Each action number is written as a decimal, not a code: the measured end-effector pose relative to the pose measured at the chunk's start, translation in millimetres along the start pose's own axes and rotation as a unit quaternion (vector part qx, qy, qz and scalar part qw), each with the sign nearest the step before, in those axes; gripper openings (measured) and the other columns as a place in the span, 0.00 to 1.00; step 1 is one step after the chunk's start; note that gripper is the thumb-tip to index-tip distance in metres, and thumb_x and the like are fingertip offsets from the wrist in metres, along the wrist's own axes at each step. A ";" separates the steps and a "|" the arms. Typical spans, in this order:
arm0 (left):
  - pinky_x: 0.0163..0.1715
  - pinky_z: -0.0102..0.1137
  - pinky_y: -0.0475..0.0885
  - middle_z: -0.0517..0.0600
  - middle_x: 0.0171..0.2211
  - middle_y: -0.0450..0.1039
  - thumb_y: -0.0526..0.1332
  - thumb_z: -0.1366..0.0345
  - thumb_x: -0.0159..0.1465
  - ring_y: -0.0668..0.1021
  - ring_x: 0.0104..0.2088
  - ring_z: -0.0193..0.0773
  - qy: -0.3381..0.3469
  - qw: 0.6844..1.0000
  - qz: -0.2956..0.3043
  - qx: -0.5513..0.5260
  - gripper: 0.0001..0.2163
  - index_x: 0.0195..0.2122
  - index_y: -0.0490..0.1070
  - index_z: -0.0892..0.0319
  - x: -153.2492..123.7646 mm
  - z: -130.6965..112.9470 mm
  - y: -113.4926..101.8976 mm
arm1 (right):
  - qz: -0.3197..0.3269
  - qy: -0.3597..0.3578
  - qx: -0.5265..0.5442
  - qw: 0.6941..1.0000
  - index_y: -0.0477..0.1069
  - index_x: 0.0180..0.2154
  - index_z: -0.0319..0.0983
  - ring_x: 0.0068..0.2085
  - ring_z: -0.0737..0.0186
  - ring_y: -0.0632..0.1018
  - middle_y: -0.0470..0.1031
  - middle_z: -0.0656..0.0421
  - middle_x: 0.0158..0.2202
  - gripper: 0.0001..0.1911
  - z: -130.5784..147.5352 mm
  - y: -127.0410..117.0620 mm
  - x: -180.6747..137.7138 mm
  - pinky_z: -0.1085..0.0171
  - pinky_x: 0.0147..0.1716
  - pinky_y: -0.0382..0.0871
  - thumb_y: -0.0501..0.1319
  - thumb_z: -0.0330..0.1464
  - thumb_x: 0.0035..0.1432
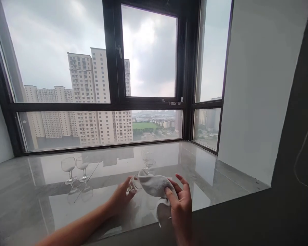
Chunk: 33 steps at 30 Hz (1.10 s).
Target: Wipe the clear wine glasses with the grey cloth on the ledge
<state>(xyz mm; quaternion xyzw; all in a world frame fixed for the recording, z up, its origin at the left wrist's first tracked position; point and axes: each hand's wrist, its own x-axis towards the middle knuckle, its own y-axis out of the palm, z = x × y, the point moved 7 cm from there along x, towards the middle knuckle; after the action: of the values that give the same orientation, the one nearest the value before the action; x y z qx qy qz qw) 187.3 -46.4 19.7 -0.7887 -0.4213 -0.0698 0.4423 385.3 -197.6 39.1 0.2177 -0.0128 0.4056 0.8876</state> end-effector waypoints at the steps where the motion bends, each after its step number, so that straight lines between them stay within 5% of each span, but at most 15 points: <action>1: 0.33 0.29 0.63 0.46 0.33 0.75 0.56 0.67 0.63 0.73 0.30 0.37 -0.005 1.000 0.001 0.003 0.17 0.54 0.65 0.53 0.1 0.0 -2.3 | 0.010 -0.008 -0.016 1.000 0.60 0.59 0.43 0.49 0.49 0.80 0.78 0.50 0.51 0.37 -4.5 4.6 0.2 0.57 0.46 0.74 0.69 0.46 0.52; 11: 0.34 0.31 0.61 0.46 0.32 0.75 0.58 0.68 0.62 0.73 0.31 0.39 0.019 0.996 0.025 0.084 0.17 0.52 0.68 0.51 0.0 -10.7 3.6 | 0.043 -0.168 -0.204 0.964 0.64 0.56 0.44 0.47 0.56 0.80 0.81 0.55 0.44 0.24 -1.9 41.9 -26.2 0.60 0.49 0.72 0.59 0.40 0.59; 16: 0.36 0.32 0.62 0.47 0.33 0.76 0.58 0.70 0.60 0.74 0.32 0.40 0.033 0.993 0.027 0.108 0.19 0.53 0.68 0.52 -1.7 -6.6 8.3 | 0.028 -0.222 -0.265 0.938 0.61 0.59 0.46 0.48 0.55 0.79 0.76 0.54 0.53 0.29 -2.3 40.1 -26.7 0.58 0.48 0.73 0.62 0.36 0.56; 26: 0.46 0.37 0.66 0.50 0.40 0.80 0.58 0.70 0.62 0.78 0.39 0.44 0.055 0.984 0.061 0.159 0.18 0.54 0.67 0.53 -2.3 -20.8 10.1 | 0.058 -0.212 -0.331 0.918 0.59 0.59 0.44 0.40 0.58 0.81 0.78 0.59 0.39 0.27 -7.8 45.5 -30.0 0.62 0.42 0.74 0.56 0.32 0.57; 30: 0.46 0.36 0.67 0.50 0.40 0.80 0.55 0.73 0.63 0.79 0.39 0.43 0.022 0.977 0.061 0.205 0.17 0.52 0.66 0.54 0.3 -19.4 9.0 | 0.086 -0.226 -0.316 0.917 0.60 0.59 0.45 0.41 0.58 0.82 0.79 0.58 0.40 0.25 -9.7 56.6 -38.0 0.63 0.42 0.75 0.56 0.34 0.60; 33: 0.44 0.35 0.67 0.49 0.38 0.81 0.54 0.74 0.63 0.79 0.39 0.43 0.005 0.971 0.050 0.233 0.17 0.52 0.65 0.55 1.9 -15.7 8.0 | 0.110 -0.247 -0.311 0.911 0.57 0.62 0.46 0.45 0.57 0.81 0.79 0.57 0.45 0.32 -7.5 60.9 -42.4 0.63 0.43 0.75 0.60 0.34 0.57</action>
<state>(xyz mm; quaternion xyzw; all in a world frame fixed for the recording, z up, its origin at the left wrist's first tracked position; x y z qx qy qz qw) 198.4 -59.2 25.0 -0.6840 -0.3836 0.0486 0.6186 311.6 -189.8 46.7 0.0213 -0.3814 0.4094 0.8285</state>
